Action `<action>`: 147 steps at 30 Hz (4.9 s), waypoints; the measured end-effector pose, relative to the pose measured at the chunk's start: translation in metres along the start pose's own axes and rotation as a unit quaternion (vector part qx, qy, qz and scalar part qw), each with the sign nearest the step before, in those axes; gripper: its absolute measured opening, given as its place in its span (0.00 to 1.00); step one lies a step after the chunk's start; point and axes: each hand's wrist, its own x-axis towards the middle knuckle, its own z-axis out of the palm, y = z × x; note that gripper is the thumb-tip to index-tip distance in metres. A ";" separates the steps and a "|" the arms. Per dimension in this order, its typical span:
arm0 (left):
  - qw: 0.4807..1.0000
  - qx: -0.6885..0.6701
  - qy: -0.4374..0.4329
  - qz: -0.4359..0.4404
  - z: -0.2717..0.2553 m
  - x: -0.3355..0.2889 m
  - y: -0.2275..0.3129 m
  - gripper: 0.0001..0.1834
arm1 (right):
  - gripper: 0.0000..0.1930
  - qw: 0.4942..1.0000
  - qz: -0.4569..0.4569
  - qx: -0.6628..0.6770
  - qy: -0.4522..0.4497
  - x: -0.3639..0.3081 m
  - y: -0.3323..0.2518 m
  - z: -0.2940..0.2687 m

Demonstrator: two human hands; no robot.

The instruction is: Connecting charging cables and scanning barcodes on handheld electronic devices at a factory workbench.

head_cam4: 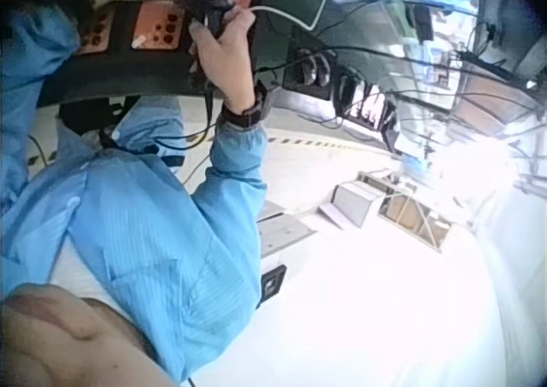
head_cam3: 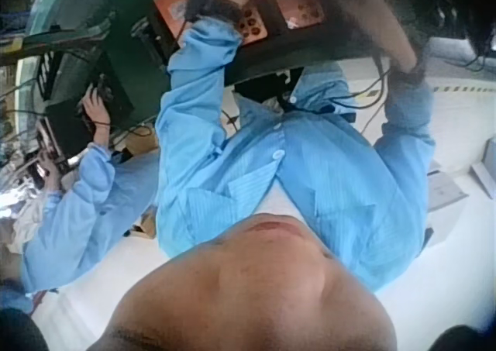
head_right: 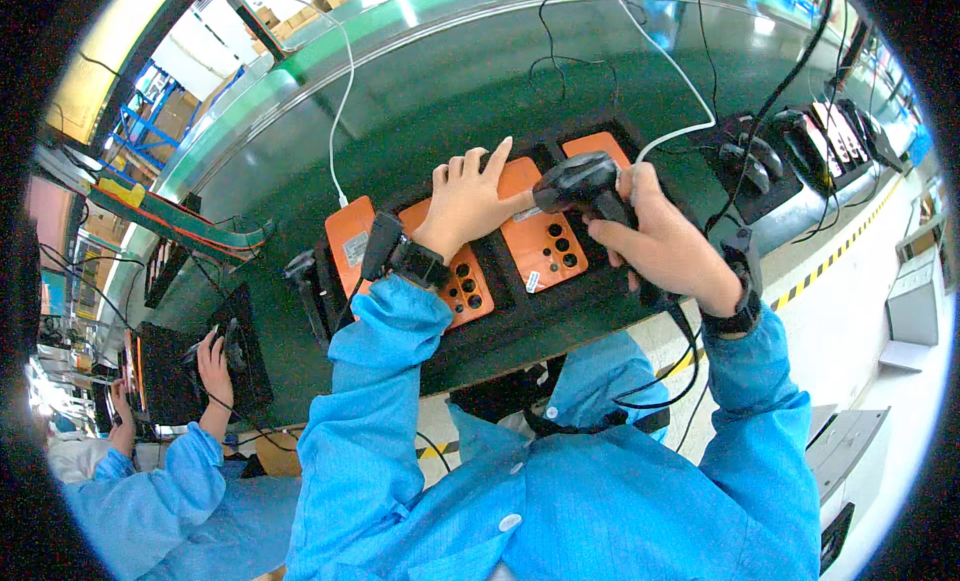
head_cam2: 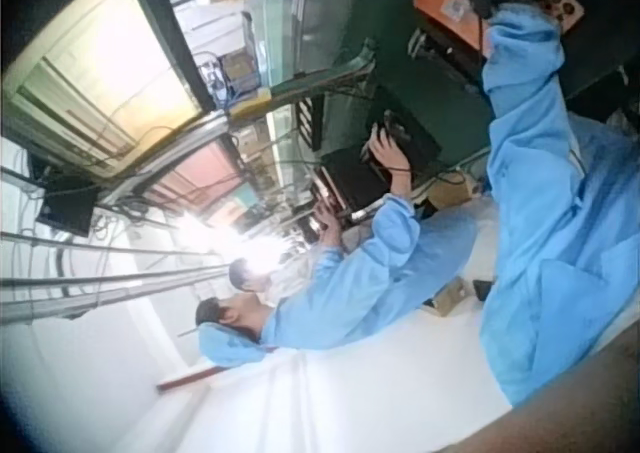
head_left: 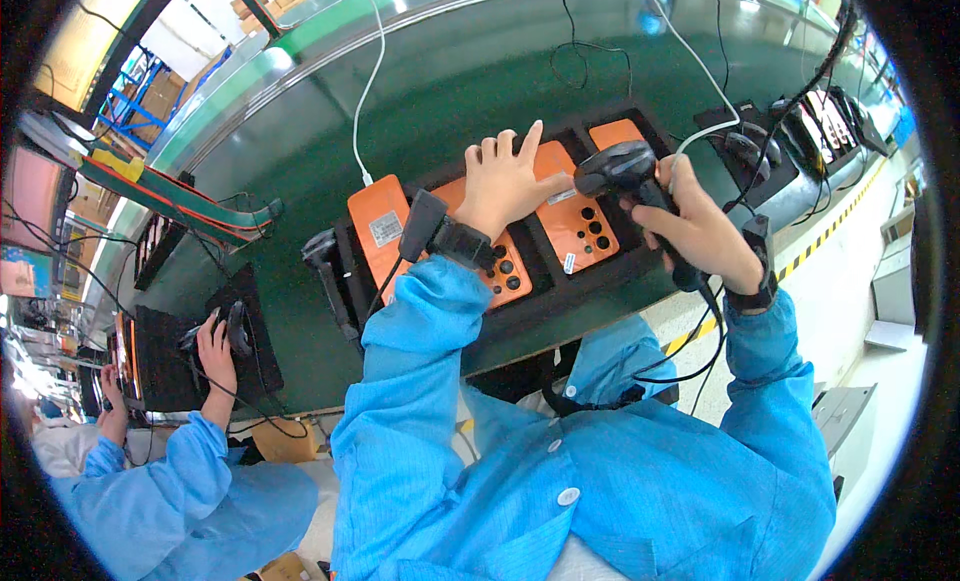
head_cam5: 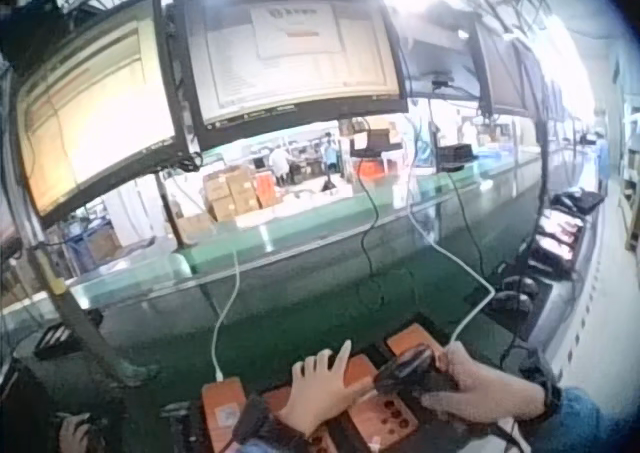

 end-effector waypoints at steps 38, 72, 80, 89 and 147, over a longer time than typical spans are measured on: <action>0.984 0.036 0.177 -0.004 -0.002 -0.029 0.037 0.26 | 0.26 0.942 0.003 -0.165 0.292 0.113 0.189 -0.150; 0.873 -0.469 0.123 0.051 -0.094 -0.060 0.077 0.16 | 0.08 0.971 -0.235 -0.007 -0.032 0.009 -0.064 -0.020; 0.882 -0.445 0.152 0.027 -0.093 -0.069 0.082 0.14 | 0.08 0.972 -0.231 -0.030 -0.029 0.014 -0.055 -0.009; 0.889 -0.440 0.123 0.029 -0.088 -0.070 0.080 0.14 | 0.07 0.941 -0.298 -0.157 -0.023 0.013 -0.065 -0.009; 0.723 -0.612 0.093 -0.305 -0.113 -0.199 -0.024 0.17 | 0.39 0.854 -0.362 -0.357 -0.110 0.140 0.017 0.100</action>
